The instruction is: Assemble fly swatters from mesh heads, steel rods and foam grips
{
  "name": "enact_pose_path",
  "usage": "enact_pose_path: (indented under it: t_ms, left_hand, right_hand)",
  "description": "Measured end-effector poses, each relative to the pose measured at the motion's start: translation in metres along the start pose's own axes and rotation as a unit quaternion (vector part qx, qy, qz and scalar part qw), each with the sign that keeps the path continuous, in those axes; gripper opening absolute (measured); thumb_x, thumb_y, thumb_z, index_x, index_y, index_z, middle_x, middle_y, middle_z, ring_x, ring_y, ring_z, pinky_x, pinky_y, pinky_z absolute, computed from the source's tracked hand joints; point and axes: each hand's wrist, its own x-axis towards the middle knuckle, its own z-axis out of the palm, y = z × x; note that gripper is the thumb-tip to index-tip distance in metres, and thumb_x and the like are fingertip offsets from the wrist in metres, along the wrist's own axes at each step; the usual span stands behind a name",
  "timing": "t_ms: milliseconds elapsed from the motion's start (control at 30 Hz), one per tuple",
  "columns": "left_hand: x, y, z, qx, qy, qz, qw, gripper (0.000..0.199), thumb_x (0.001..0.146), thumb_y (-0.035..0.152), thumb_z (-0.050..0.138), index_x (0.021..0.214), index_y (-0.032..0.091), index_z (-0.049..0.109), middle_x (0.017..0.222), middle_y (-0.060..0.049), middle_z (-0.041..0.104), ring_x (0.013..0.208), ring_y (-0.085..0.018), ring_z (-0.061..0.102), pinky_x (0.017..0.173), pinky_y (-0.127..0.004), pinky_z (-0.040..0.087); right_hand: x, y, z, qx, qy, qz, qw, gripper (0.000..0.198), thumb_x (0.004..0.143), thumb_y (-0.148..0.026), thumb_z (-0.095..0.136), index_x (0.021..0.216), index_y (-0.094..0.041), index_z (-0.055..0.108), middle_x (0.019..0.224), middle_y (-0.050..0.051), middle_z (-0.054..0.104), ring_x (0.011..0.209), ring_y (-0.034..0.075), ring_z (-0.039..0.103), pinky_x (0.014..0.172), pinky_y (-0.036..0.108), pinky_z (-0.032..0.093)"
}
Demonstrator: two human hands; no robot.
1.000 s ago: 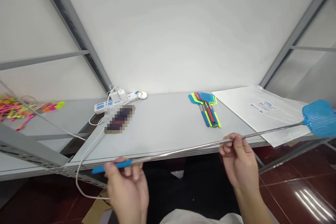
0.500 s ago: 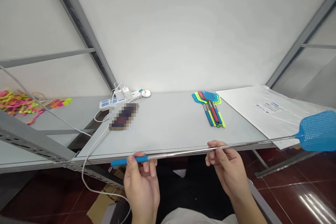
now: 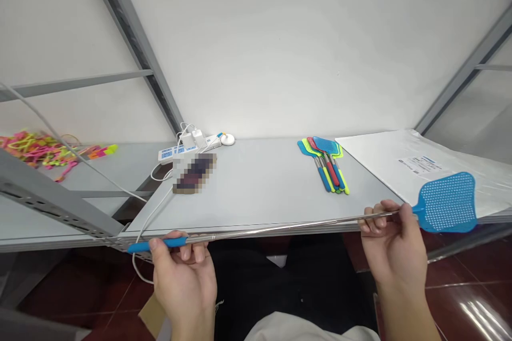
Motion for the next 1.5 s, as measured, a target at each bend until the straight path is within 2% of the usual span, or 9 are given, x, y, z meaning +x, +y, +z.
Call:
enact_pose_path:
  t_ms: [167,333,533,700,833,1067,1267,1400,1500]
  left_hand:
    - [-0.006,-0.011,0.0,-0.009,0.02,0.001,1.0,0.026,0.096,0.037,0.051,0.078,0.018,0.054,0.055,0.008,0.036,0.043,-0.007,0.028,0.048,-0.018,0.038]
    - [-0.034,-0.034,0.006,0.003,-0.052,-0.077,0.996,0.029,0.096,0.045,0.05,0.085,0.019,0.058,0.053,0.009,0.037,0.039,-0.005,0.03,0.061,-0.024,0.047]
    - [-0.027,-0.031,0.004,0.005,-0.024,-0.086,0.996,0.027,0.095,0.042,0.052,0.084,0.018,0.06,0.053,0.009,0.039,0.04,-0.005,0.033,0.06,-0.023,0.045]
    - [-0.02,-0.025,0.004,0.007,-0.005,-0.101,0.995,0.026,0.095,0.041,0.054,0.084,0.019,0.061,0.051,0.009,0.038,0.039,-0.005,0.03,0.062,-0.023,0.046]
    - [-0.027,-0.029,0.007,0.005,-0.017,-0.103,0.995,0.025,0.095,0.04,0.054,0.083,0.019,0.061,0.05,0.01,0.037,0.038,-0.004,0.029,0.059,-0.021,0.044]
    - [-0.043,-0.045,0.01,-0.015,-0.044,-0.129,0.991,0.025,0.093,0.041,0.057,0.084,0.019,0.059,0.051,0.01,0.038,0.038,-0.004,0.029,0.053,-0.021,0.04]
    - [-0.057,-0.049,0.016,-0.022,-0.063,-0.126,0.99,0.027,0.094,0.043,0.056,0.084,0.018,0.059,0.05,0.01,0.039,0.038,-0.004,0.032,0.055,-0.021,0.042]
    - [-0.079,-0.056,0.028,-0.002,-0.111,-0.125,0.986,0.028,0.094,0.045,0.054,0.086,0.019,0.062,0.048,0.009,0.042,0.037,-0.004,0.038,0.055,-0.023,0.044]
    - [-0.087,-0.061,0.036,-0.001,-0.141,-0.102,0.985,0.03,0.094,0.047,0.053,0.085,0.02,0.062,0.048,0.009,0.041,0.035,-0.004,0.04,0.055,-0.024,0.045]
  right_hand:
    - [-0.01,0.017,0.007,-0.021,-0.019,0.008,1.0,0.021,0.092,-0.035,0.058,0.085,-0.019,0.069,0.073,-0.001,0.051,0.06,0.009,0.045,0.052,0.022,0.043]
    - [-0.04,0.05,0.015,-0.081,-0.129,0.097,0.984,0.027,0.094,-0.042,0.055,0.101,-0.022,0.072,0.092,0.004,0.057,0.065,0.011,0.05,0.058,0.029,0.045]
    - [-0.041,0.053,0.009,-0.121,-0.195,0.131,0.964,0.034,0.089,-0.043,0.064,0.116,-0.023,0.069,0.092,0.003,0.054,0.069,0.01,0.048,0.066,0.029,0.043]
    - [-0.024,0.038,0.004,-0.006,-0.144,0.098,0.985,0.042,0.08,-0.05,0.072,0.111,-0.024,0.067,0.077,-0.002,0.048,0.059,0.008,0.04,0.055,0.026,0.04]
    - [-0.025,0.033,0.008,-0.009,-0.091,0.028,0.995,0.022,0.079,-0.04,0.076,0.088,-0.023,0.064,0.072,-0.004,0.047,0.059,0.009,0.043,0.056,0.026,0.041]
    - [-0.04,0.039,0.022,-0.001,-0.035,-0.013,0.999,0.023,0.082,-0.037,0.074,0.077,-0.021,0.058,0.064,-0.004,0.049,0.057,0.008,0.045,0.053,0.023,0.04]
    - [-0.052,0.053,0.03,-0.014,-0.047,0.014,0.999,0.023,0.084,-0.042,0.071,0.083,-0.022,0.061,0.056,-0.005,0.049,0.052,0.008,0.044,0.049,0.023,0.037]
    - [-0.064,0.072,0.045,-0.029,-0.072,0.079,0.994,0.026,0.083,-0.045,0.071,0.084,-0.021,0.061,0.053,-0.006,0.047,0.049,0.009,0.041,0.046,0.023,0.034]
    - [-0.061,0.075,0.052,-0.017,-0.062,0.082,0.995,0.025,0.084,-0.044,0.069,0.089,-0.02,0.064,0.052,-0.007,0.044,0.048,0.008,0.037,0.046,0.022,0.032]
